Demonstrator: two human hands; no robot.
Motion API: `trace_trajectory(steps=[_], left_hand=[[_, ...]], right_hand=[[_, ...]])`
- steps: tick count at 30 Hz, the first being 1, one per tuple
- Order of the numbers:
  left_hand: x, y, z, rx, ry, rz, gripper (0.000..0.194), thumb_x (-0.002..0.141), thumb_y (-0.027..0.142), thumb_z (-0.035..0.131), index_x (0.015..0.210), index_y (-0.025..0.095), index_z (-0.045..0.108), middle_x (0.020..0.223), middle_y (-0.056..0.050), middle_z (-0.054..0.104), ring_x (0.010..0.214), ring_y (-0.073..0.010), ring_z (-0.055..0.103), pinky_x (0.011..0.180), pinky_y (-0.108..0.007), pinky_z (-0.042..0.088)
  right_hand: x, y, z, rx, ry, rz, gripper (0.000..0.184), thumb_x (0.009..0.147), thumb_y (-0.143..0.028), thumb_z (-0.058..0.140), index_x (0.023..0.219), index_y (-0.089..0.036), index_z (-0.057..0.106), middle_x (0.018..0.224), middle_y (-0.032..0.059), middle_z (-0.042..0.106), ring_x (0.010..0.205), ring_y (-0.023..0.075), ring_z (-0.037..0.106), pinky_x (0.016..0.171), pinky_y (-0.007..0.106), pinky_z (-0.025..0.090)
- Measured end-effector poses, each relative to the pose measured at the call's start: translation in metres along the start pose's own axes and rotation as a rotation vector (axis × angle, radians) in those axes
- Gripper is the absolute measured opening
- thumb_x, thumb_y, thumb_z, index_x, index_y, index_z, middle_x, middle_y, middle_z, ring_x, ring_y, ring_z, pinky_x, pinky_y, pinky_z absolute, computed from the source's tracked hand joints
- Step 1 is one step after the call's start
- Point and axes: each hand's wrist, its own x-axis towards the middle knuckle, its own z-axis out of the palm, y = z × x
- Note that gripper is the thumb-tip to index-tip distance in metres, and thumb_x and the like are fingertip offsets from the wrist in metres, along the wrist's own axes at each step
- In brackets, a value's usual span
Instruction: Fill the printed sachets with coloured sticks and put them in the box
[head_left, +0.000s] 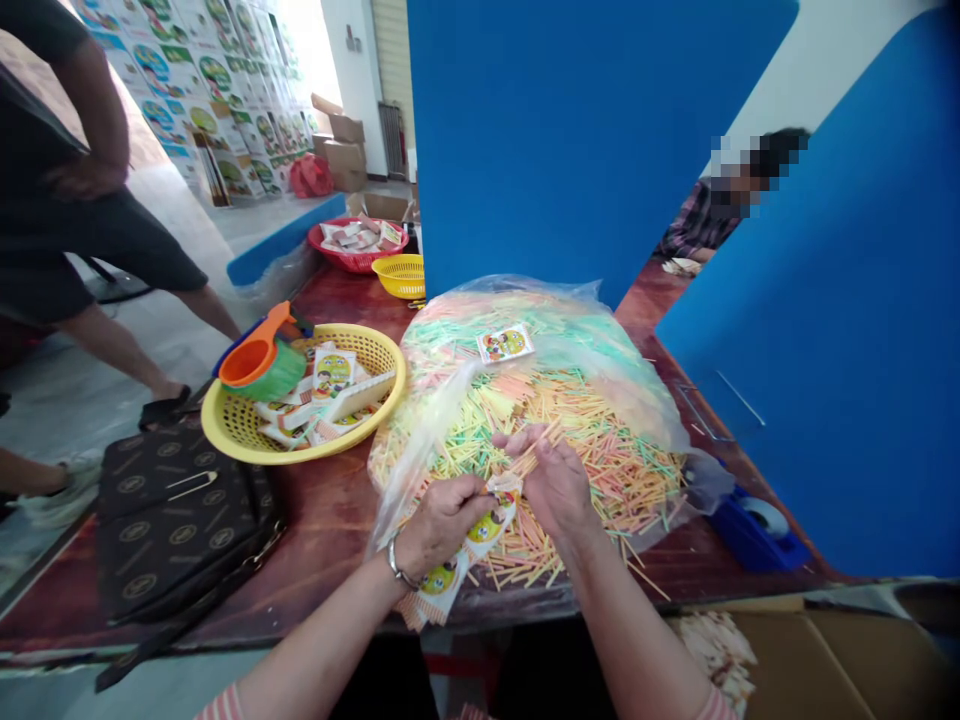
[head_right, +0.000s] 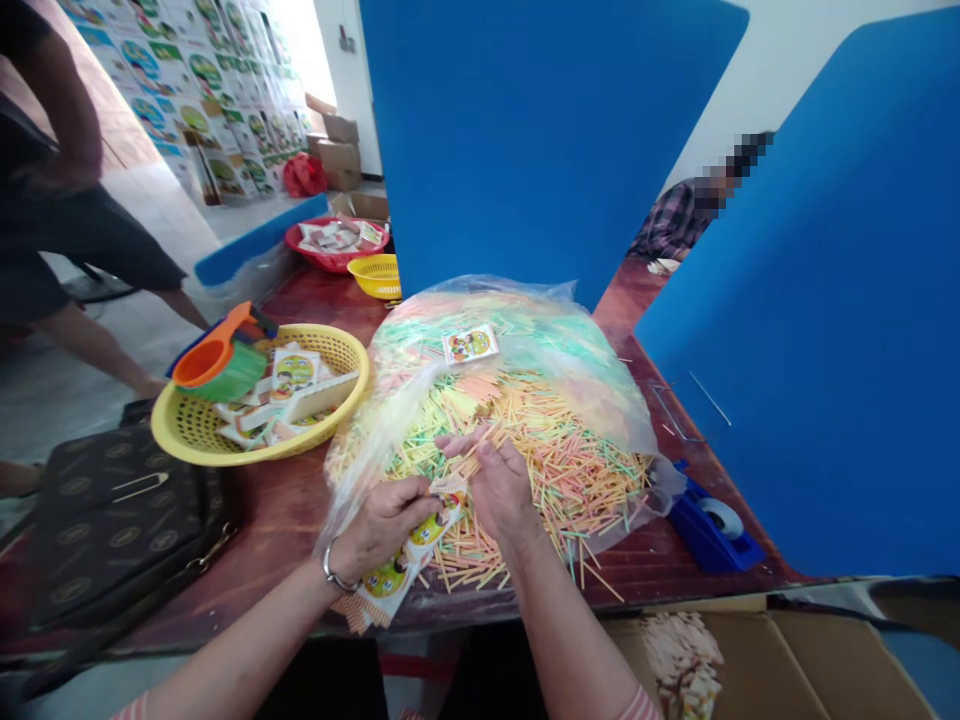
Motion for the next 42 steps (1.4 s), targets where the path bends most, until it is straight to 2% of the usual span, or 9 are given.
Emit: trace_trajectory(steps=[8,19,24,28,31,34,37,40,42], left_hand=[[0.002,-0.003,0.003,-0.144,-0.074,-0.04,0.024,0.074,0.033,0.054,0.058,0.016,0.05,0.054,0.007,0.037,0.051,-0.0066,0.034,0.049,-0.019,0.029],[0.0,-0.004,0.009,-0.388,-0.153,-0.126,0.024,0.072,0.036,0.057,0.061,0.015,0.053,0.054,0.006,0.042,0.051,-0.0065,0.037,0.048,-0.019,0.031],[0.001,-0.005,0.009,-0.407,-0.104,-0.149,0.022,0.072,0.034,0.057,0.062,0.015,0.053,0.053,0.006,0.041,0.049,-0.0059,0.035,0.046,-0.019,0.029],[0.003,-0.005,0.009,-0.294,-0.029,-0.112,0.021,0.072,0.032,0.058,0.06,0.015,0.054,0.053,0.006,0.041,0.051,-0.0064,0.036,0.048,-0.019,0.03],[0.004,-0.005,0.012,-0.31,0.042,-0.091,0.015,0.073,0.03,0.058,0.071,0.016,0.06,0.062,0.004,0.053,0.059,-0.0086,0.045,0.058,-0.021,0.037],[0.006,-0.006,0.017,-0.473,0.07,-0.107,0.021,0.073,0.031,0.058,0.087,0.016,0.062,0.075,0.001,0.061,0.069,-0.0113,0.052,0.066,-0.023,0.041],[0.008,-0.005,0.021,-0.583,0.07,-0.167,0.022,0.072,0.033,0.061,0.085,0.015,0.06,0.069,0.003,0.058,0.061,-0.0095,0.05,0.059,-0.022,0.039],[0.012,-0.003,0.021,-0.593,0.062,-0.175,0.021,0.072,0.033,0.062,0.078,0.014,0.058,0.064,0.004,0.054,0.057,-0.0074,0.045,0.055,-0.02,0.035],[0.014,-0.001,0.02,-0.587,0.066,-0.148,0.02,0.071,0.033,0.063,0.075,0.014,0.057,0.063,0.005,0.052,0.056,-0.0072,0.044,0.055,-0.02,0.035]], right_hand=[[-0.002,-0.001,-0.001,-0.016,-0.089,0.083,0.014,0.078,-0.034,0.057,0.08,-0.02,0.055,0.075,0.0021,0.063,0.092,0.0209,0.059,0.086,0.041,0.041],[0.001,-0.003,-0.008,-0.068,-0.057,0.074,0.02,0.073,-0.041,0.061,0.077,-0.022,0.055,0.074,0.0023,0.065,0.092,0.0224,0.06,0.086,0.044,0.041],[-0.006,0.004,-0.007,-0.097,-0.037,0.09,0.019,0.073,-0.04,0.061,0.077,-0.022,0.058,0.076,0.0037,0.067,0.093,0.0229,0.059,0.083,0.043,0.043],[-0.011,0.011,-0.008,-0.117,-0.038,0.102,0.015,0.076,-0.034,0.058,0.081,-0.021,0.062,0.083,0.005,0.068,0.098,0.0222,0.058,0.087,0.041,0.042],[-0.012,0.017,-0.01,-0.141,-0.055,0.126,0.016,0.075,-0.028,0.058,0.086,-0.018,0.064,0.092,0.0066,0.067,0.099,0.0213,0.057,0.089,0.039,0.042],[-0.01,0.02,-0.012,-0.072,-0.026,0.154,0.038,0.071,-0.022,0.063,0.108,-0.024,0.055,0.103,0.0052,0.065,0.094,0.0194,0.059,0.084,0.037,0.046],[-0.008,0.022,-0.013,-0.038,0.058,0.085,0.057,0.071,-0.023,0.063,0.122,-0.03,0.041,0.11,0.0048,0.062,0.091,0.0185,0.061,0.079,0.036,0.049],[-0.007,0.021,-0.013,-0.134,0.045,0.06,0.039,0.079,-0.032,0.056,0.117,-0.026,0.049,0.104,0.0054,0.064,0.091,0.0189,0.061,0.08,0.036,0.049],[-0.008,0.019,-0.015,-0.302,-0.009,0.062,0.03,0.084,-0.036,0.048,0.11,-0.022,0.056,0.102,0.0055,0.064,0.096,0.0195,0.059,0.087,0.037,0.045]])
